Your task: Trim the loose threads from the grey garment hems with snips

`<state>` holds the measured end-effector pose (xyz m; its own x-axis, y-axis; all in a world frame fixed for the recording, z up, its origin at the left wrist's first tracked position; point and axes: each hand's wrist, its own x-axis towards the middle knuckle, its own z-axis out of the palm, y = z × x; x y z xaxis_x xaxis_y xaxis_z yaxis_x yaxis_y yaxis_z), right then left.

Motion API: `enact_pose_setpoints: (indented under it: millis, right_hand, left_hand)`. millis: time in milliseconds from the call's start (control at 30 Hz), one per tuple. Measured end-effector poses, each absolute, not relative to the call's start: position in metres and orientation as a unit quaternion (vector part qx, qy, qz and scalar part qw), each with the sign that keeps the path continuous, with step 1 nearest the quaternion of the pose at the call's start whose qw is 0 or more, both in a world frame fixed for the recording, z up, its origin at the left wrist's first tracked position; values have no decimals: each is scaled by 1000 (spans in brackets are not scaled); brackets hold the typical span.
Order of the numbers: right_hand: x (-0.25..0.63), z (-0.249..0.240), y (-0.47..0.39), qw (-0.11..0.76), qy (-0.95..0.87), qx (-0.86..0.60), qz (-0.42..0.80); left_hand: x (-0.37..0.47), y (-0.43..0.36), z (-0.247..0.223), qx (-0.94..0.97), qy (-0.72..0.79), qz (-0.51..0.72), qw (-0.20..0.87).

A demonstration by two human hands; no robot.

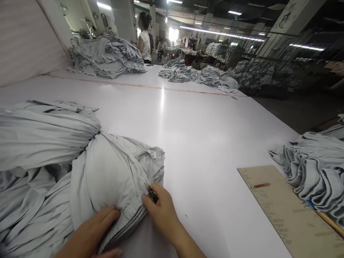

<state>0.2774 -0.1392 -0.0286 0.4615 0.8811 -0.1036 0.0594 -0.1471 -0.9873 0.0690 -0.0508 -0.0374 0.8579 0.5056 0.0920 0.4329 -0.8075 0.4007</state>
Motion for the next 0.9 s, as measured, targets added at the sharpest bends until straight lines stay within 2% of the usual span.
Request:
enact_pose_setpoints:
  millis: [133, 233, 367, 467, 600, 900]
  right_hand:
    - [278, -11, -142, 577, -353, -638, 367]
    - [274, 6, -141, 599, -346, -603, 397]
    - [264, 12, -137, 654, -293, -487, 499]
    - [260, 6, -140, 602, -328, -543, 485]
    - [262, 10, -152, 519, -422, -678, 306]
    - [263, 41, -148, 409, -616, -646, 191]
  left_hand:
    - [91, -38, 10, 912, 258, 13, 320]
    - [111, -38, 38, 894, 285, 85, 334]
    - [124, -47, 39, 883, 300, 156, 326]
    - [119, -50, 34, 864, 323, 185, 338]
    - [110, -51, 35, 852, 321, 204, 361]
    - [108, -55, 27, 831, 316, 257, 379]
